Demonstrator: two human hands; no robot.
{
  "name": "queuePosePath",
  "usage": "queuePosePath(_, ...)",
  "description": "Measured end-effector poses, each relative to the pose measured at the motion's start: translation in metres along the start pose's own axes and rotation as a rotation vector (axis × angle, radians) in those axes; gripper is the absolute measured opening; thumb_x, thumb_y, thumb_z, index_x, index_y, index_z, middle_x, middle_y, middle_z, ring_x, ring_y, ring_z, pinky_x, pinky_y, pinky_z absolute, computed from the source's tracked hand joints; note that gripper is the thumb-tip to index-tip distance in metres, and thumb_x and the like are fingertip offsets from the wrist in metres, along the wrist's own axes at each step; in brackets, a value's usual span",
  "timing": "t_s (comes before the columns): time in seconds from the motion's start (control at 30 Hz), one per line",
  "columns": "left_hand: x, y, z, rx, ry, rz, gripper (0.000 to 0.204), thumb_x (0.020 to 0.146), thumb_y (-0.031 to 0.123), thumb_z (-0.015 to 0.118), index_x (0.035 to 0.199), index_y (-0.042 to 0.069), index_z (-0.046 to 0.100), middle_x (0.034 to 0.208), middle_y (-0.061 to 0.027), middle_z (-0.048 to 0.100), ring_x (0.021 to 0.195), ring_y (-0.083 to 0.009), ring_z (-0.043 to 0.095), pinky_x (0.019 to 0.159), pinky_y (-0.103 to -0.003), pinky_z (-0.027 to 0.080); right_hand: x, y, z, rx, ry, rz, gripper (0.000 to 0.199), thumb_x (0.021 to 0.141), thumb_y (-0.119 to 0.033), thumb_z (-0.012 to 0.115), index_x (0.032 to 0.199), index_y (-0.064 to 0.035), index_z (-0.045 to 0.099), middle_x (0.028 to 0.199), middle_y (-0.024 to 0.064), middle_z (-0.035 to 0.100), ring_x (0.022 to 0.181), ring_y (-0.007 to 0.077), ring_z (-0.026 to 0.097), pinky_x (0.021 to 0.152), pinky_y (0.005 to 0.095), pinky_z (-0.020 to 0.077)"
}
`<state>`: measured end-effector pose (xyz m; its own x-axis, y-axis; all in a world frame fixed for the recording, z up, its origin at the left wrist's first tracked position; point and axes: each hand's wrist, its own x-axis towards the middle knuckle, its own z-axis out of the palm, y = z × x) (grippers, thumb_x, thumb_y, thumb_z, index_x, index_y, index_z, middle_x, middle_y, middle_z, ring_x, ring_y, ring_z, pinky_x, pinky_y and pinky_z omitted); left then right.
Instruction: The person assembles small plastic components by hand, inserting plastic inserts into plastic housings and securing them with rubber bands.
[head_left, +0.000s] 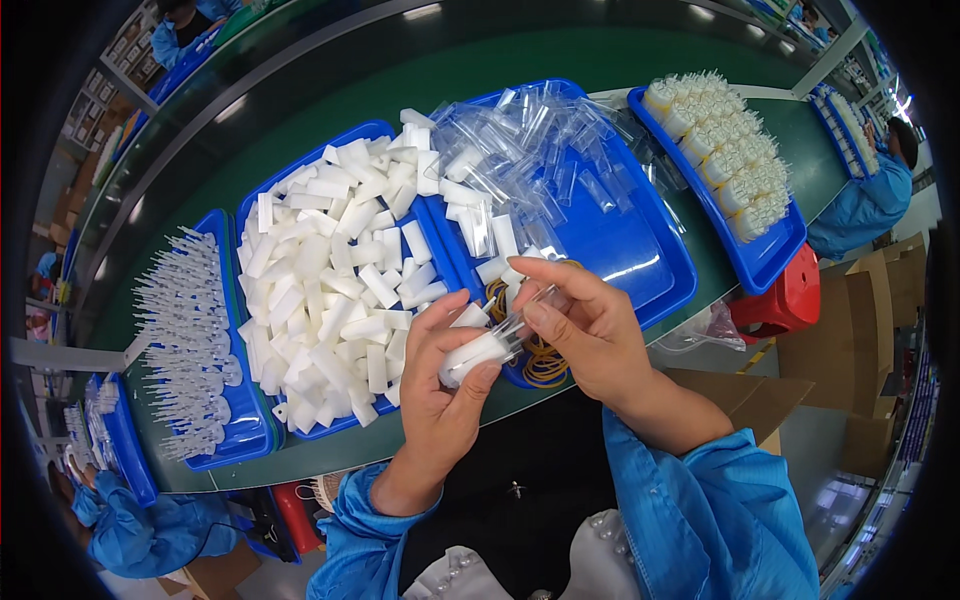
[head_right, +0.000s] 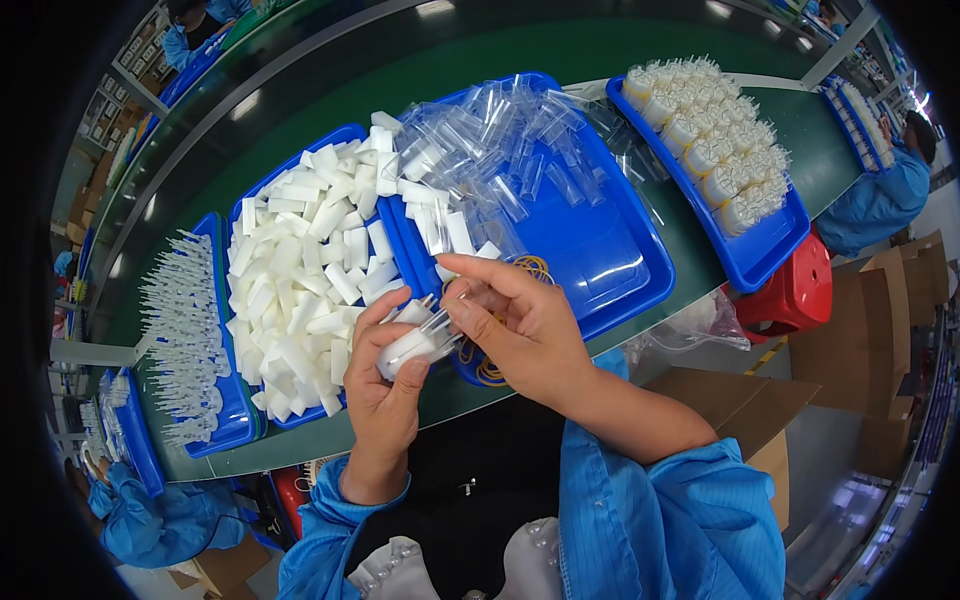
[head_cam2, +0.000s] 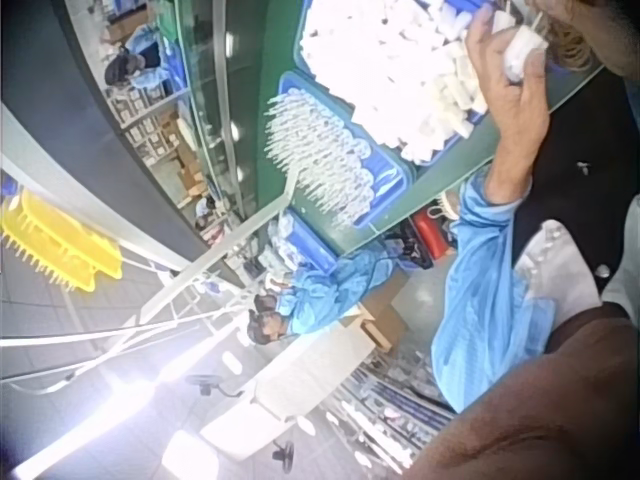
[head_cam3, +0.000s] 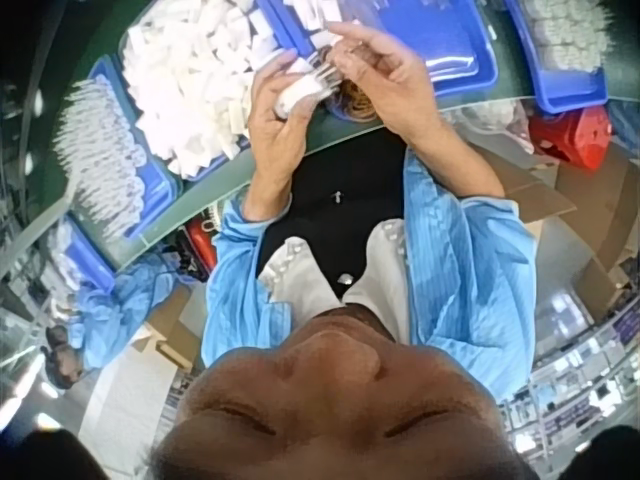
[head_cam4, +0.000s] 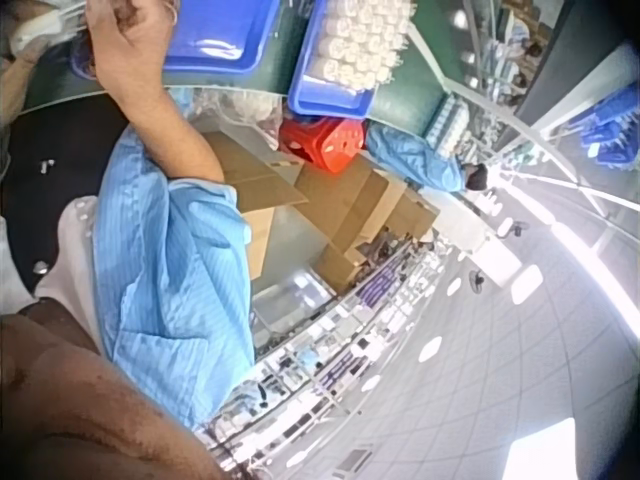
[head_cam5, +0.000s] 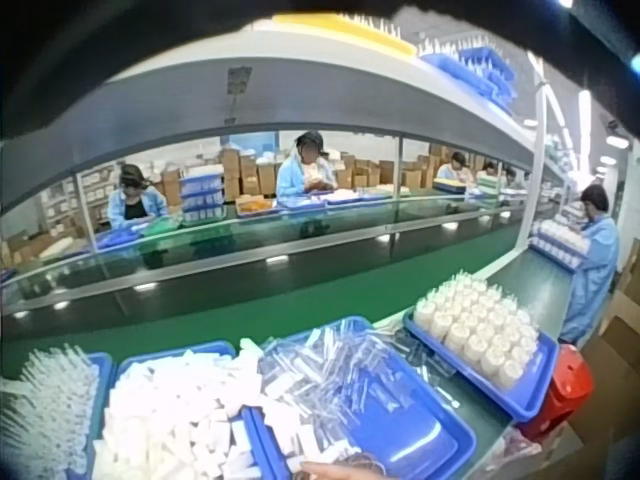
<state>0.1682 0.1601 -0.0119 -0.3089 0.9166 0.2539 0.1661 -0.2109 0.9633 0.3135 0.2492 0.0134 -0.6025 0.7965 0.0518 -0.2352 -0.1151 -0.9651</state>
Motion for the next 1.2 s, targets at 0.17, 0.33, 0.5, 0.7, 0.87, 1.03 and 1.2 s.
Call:
queuePosePath(0.17, 0.003, 0.001, 0.005, -0.022, 0.1, 0.002, 0.019, 0.082, 0.016, 0.065, 0.094, 0.002, 0.059, 0.122, -0.0169, 0.047, 0.108, -0.0251, 0.048, 0.092, -0.034, 0.037, -0.004, 0.008, 0.003, 0.179, 0.034, 0.017, 0.034, 0.089, -0.008, 0.056, 0.121, 0.0021, 0.05, 0.097, 0.0058, 0.058, 0.088, 0.0097, 0.056, 0.079, 0.0222, 0.0457)
queuePosePath(0.33, 0.003, -0.003, 0.007, -0.049, 0.146, 0.003, 0.016, 0.083, 0.013, 0.063, 0.093, 0.001, 0.059, 0.121, -0.0168, 0.048, 0.107, -0.0243, 0.049, 0.091, -0.034, 0.037, -0.005, 0.011, 0.009, 0.179, 0.083, -0.052, 0.03, 0.087, -0.005, 0.057, 0.117, 0.0022, 0.053, 0.099, 0.008, 0.059, 0.091, 0.0108, 0.058, 0.08, 0.0219, 0.0467)
queuePosePath(0.5, 0.004, -0.004, 0.008, -0.218, 0.131, 0.017, 0.011, 0.087, 0.01, 0.057, 0.091, 0.0, 0.058, 0.119, -0.0188, 0.047, 0.108, -0.0262, 0.051, 0.094, -0.036, 0.039, -0.008, 0.013, 0.01, 0.133, 0.084, -0.083, 0.027, 0.087, -0.004, 0.058, 0.113, 0.0032, 0.054, 0.1, 0.0088, 0.059, 0.093, 0.0118, 0.058, 0.08, 0.023, 0.047)
queuePosePath(0.7, 0.007, 0.003, 0.005, -0.047, 0.061, 0.042, 0.015, 0.088, 0.015, 0.056, 0.09, 0.0, 0.058, 0.119, -0.0209, 0.046, 0.109, -0.0279, 0.051, 0.093, -0.039, 0.041, -0.003, 0.006, 0.005, 0.035, 0.041, -0.096, 0.025, 0.086, -0.003, 0.058, 0.11, 0.0038, 0.056, 0.102, 0.0094, 0.059, 0.092, 0.0125, 0.059, 0.08, 0.0235, 0.0471)
queuePosePath(0.87, 0.007, 0.002, 0.002, 0.139, 0.015, 0.107, 0.019, 0.089, 0.019, 0.056, 0.09, 0.0, 0.057, 0.119, -0.0221, 0.045, 0.11, -0.0305, 0.049, 0.094, -0.04, 0.04, 0.005, -0.009, -0.003, 0.001, -0.016, 0.03, 0.029, 0.085, -0.003, 0.059, 0.113, 0.0027, 0.056, 0.101, 0.0088, 0.06, 0.091, 0.0128, 0.06, 0.08, 0.0228, 0.0472)
queuePosePath(1.03, 0.003, -0.002, 0.004, 0.192, 0.017, 0.174, 0.025, 0.089, 0.023, 0.056, 0.098, 0.0, 0.054, 0.122, -0.0233, 0.043, 0.111, -0.0327, 0.048, 0.094, -0.041, 0.039, 0.003, -0.016, -0.009, -0.123, -0.047, 0.07, 0.026, 0.082, -0.004, 0.063, 0.108, 0.0004, 0.06, 0.097, 0.007, 0.061, 0.09, 0.012, 0.06, 0.078, 0.0221, 0.0466)
queuePosePath(1.2, -0.004, -0.018, 0.013, 0.182, 0.114, 0.334, 0.069, 0.088, 0.05, 0.046, 0.133, 0.002, 0.025, 0.13, -0.0278, 0.033, 0.117, -0.0368, 0.042, 0.094, -0.041, 0.039, -0.008, -0.004, -0.002, -0.203, -0.019, -0.009, 0.021, 0.076, -0.005, 0.07, 0.096, -0.0015, 0.062, 0.092, 0.0064, 0.06, 0.084, 0.0117, 0.058, 0.075, 0.0237, 0.0459)
